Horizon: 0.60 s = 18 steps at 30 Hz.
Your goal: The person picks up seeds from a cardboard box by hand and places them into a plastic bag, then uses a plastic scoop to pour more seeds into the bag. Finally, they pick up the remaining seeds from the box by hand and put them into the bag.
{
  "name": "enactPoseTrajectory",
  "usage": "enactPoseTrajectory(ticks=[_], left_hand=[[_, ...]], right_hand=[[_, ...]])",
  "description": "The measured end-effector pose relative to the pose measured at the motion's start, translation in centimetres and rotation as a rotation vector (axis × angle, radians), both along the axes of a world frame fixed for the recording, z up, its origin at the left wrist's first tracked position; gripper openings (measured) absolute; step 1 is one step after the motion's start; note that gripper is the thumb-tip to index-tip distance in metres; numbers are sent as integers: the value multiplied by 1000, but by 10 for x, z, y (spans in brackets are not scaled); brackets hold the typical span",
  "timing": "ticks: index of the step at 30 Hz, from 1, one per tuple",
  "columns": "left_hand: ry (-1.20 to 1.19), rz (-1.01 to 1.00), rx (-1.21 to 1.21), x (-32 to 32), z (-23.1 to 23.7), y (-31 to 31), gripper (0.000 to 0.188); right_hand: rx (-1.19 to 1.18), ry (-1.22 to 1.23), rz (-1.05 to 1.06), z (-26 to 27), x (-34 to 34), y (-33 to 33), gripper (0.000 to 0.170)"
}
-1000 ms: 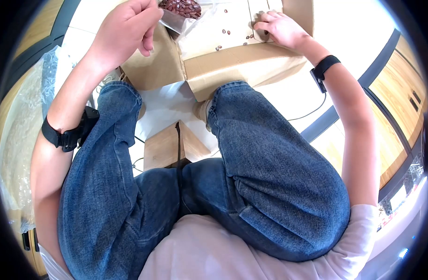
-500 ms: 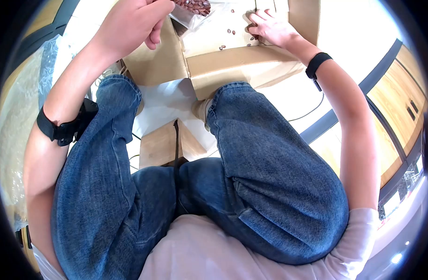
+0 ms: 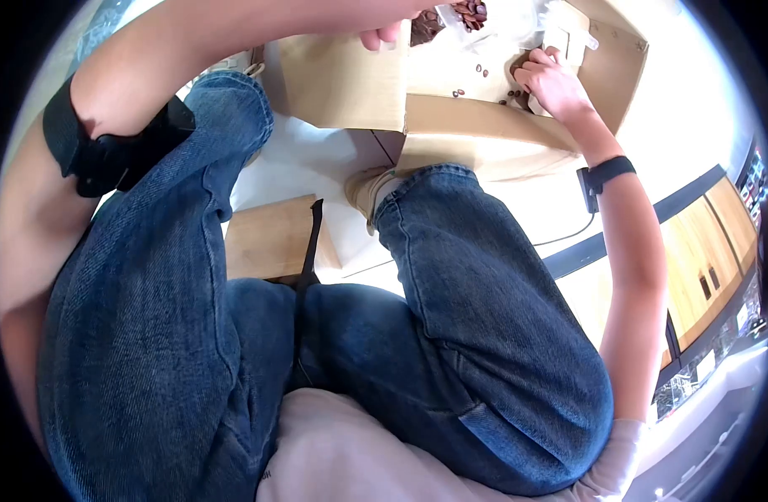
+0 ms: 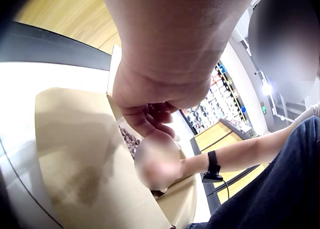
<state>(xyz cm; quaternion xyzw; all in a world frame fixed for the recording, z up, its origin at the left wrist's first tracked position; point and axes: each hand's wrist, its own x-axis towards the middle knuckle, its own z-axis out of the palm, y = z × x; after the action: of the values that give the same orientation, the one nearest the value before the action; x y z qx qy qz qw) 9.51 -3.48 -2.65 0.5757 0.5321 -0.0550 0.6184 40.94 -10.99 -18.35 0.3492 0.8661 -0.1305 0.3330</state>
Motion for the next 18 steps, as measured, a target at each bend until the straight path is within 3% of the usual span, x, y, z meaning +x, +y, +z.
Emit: enactPoseTrajectory(ticks=[2,4,8,12,18], left_hand=[[70,-16,-8,-3,0,1,19],[-176,45,-21,-15,-15,-1,20],[-210,5,7,-15,-21,0,19],[-198,24,10,-16,-2,-2,20],[-192,39,6,-12,0,-4,20]], right_hand=[[-14,-25,-35,1,0,-2,11],[68,-36,29,-4,0,-7,10],[69,-91,-46,-4,-7,-18,13],[96,27,-81,-8,2,-25,15],[51,212,-148,-6,4,-31,6]])
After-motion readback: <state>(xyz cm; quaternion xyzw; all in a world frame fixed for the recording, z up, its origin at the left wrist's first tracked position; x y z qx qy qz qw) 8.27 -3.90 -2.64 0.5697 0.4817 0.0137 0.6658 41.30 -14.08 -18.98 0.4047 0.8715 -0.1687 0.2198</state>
